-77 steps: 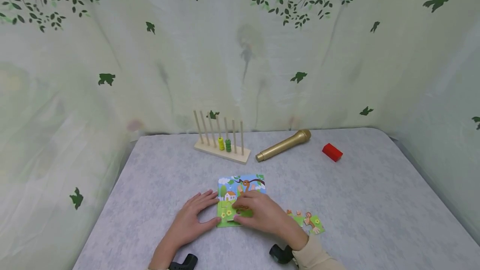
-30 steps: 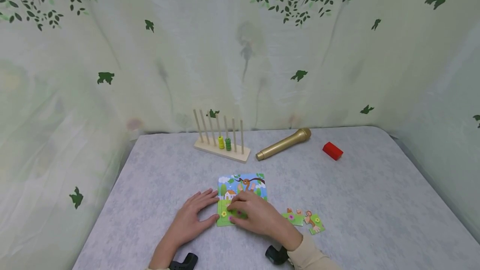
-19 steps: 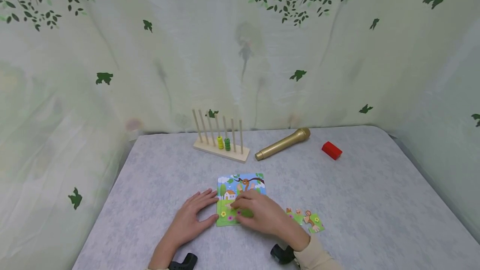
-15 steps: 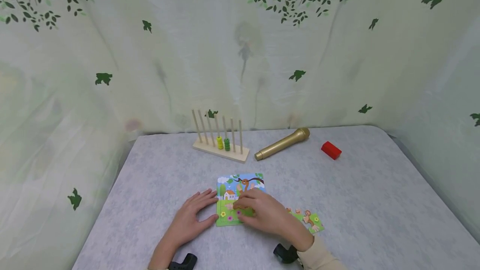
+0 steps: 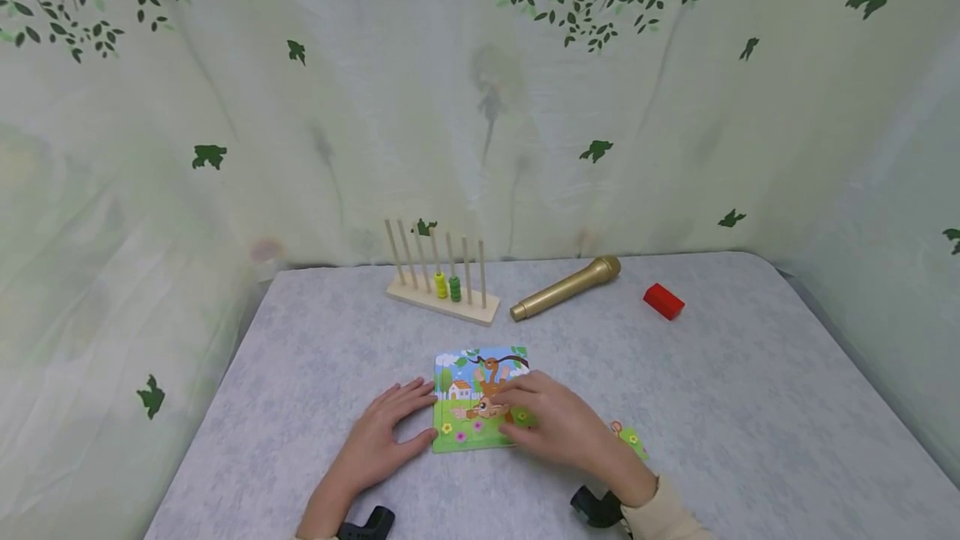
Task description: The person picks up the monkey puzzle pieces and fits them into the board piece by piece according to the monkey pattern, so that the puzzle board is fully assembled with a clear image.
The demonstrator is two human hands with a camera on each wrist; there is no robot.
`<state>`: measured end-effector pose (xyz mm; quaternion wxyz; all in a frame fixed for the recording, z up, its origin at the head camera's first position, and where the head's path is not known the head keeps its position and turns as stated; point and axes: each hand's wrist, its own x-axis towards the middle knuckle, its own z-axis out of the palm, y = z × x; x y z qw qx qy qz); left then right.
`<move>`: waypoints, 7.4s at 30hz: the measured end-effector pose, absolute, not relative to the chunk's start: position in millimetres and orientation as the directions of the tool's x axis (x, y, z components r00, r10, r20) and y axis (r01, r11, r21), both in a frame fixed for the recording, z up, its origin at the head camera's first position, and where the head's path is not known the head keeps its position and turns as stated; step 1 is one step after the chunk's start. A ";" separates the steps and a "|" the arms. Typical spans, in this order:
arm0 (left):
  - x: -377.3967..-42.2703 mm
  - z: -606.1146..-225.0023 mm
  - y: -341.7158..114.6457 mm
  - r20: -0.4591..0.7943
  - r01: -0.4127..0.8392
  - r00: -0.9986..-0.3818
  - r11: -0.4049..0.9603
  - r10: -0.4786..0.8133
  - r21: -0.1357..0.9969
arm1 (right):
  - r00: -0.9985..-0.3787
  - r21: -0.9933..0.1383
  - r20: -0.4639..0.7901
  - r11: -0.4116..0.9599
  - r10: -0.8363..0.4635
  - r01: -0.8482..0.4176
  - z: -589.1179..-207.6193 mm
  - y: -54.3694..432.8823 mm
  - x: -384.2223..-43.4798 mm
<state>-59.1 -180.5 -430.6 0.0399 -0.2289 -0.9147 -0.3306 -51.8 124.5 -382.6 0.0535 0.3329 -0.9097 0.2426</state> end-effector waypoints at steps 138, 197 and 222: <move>-58.9 -427.4 -179.9 0.170 0.396 -0.910 0.666 0.379 0.632 | -0.848 -0.426 0.187 0.737 -0.495 -0.524 -391.3 204.6 -37.5; -58.7 -427.6 -179.9 0.165 0.399 -0.908 0.676 0.385 0.620 | -0.740 -0.502 0.211 0.579 -0.639 -0.643 -393.1 142.1 -58.1; -58.6 -427.6 -179.3 0.163 0.396 -0.910 0.680 0.382 0.617 | -0.714 -0.477 0.253 0.558 -0.653 -0.679 -403.5 119.8 -60.0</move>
